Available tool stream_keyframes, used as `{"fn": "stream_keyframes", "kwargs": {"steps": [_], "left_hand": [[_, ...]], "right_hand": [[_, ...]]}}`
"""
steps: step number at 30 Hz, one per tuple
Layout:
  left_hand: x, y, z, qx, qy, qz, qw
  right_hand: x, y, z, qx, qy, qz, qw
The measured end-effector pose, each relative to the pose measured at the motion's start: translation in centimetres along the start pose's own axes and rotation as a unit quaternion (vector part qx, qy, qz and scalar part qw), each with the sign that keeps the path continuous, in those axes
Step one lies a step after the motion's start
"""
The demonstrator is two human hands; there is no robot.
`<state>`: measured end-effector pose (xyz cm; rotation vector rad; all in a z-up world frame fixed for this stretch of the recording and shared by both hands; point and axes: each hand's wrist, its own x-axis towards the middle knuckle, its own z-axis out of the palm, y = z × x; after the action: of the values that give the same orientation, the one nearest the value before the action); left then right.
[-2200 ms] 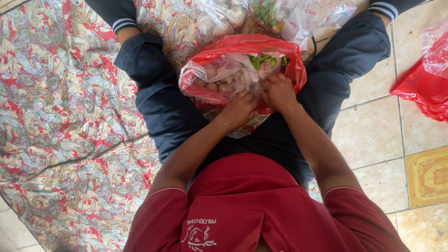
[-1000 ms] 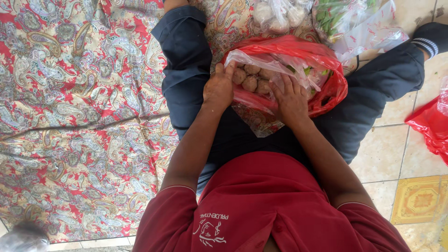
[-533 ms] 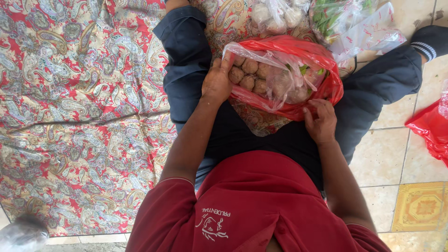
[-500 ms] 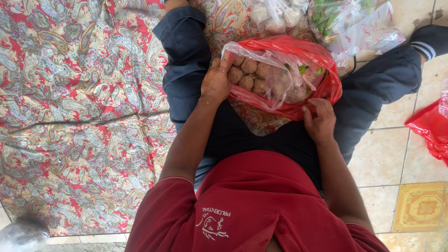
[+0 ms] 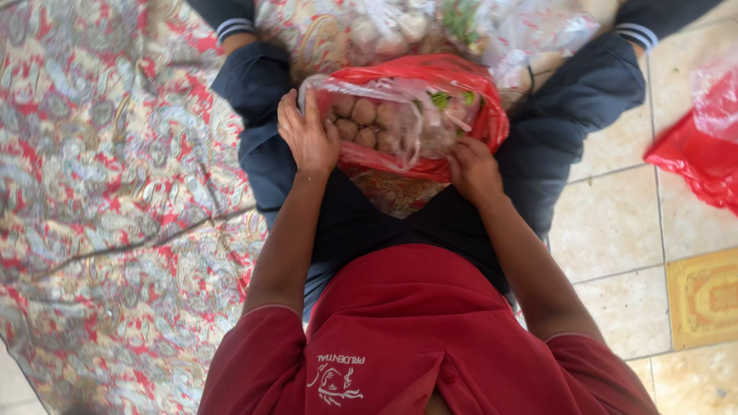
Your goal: The person sits on a patterned mat and sorts vegetables from a large red plastic bag into smaller clear plastic bags. They handle green leafy vegetables and brown root vegetables, placing them into separate bags and tying them off.
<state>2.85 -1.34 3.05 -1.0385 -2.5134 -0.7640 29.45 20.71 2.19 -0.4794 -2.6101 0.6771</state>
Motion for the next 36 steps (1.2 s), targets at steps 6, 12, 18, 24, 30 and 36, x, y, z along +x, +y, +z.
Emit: {"fn": "stream_keyframes", "kwargs": {"steps": [6, 12, 18, 24, 30, 36], "left_hand": [[-2.5, 9.2, 3.4, -0.036, -0.270, 0.312, 0.910], [-6.3, 13.9, 10.5, -0.274, -0.347, 0.039, 0.896], [-3.4, 11.4, 16.0, -0.172, -0.303, -0.056, 0.936], [-1.0, 11.7, 16.8, -0.131, -0.318, -0.127, 0.930], [-0.9, 12.9, 13.3, -0.090, -0.360, -0.047, 0.928], [-3.6, 13.1, 11.8, -0.093, -0.301, 0.046, 0.948]], "right_hand": [[3.0, 2.3, 4.3, -0.190, 0.066, 0.000, 0.980], [2.7, 5.3, 7.1, -0.066, -0.160, 0.113, 0.978], [1.1, 5.5, 4.1, 0.123, -0.181, 0.021, 0.976], [1.7, 4.7, 1.9, 0.119, -0.254, 0.071, 0.957], [3.7, 6.7, 2.3, 0.126, -0.116, 0.087, 0.981], [9.5, 11.7, 2.3, -0.035, -0.081, 0.150, 0.985]]}}
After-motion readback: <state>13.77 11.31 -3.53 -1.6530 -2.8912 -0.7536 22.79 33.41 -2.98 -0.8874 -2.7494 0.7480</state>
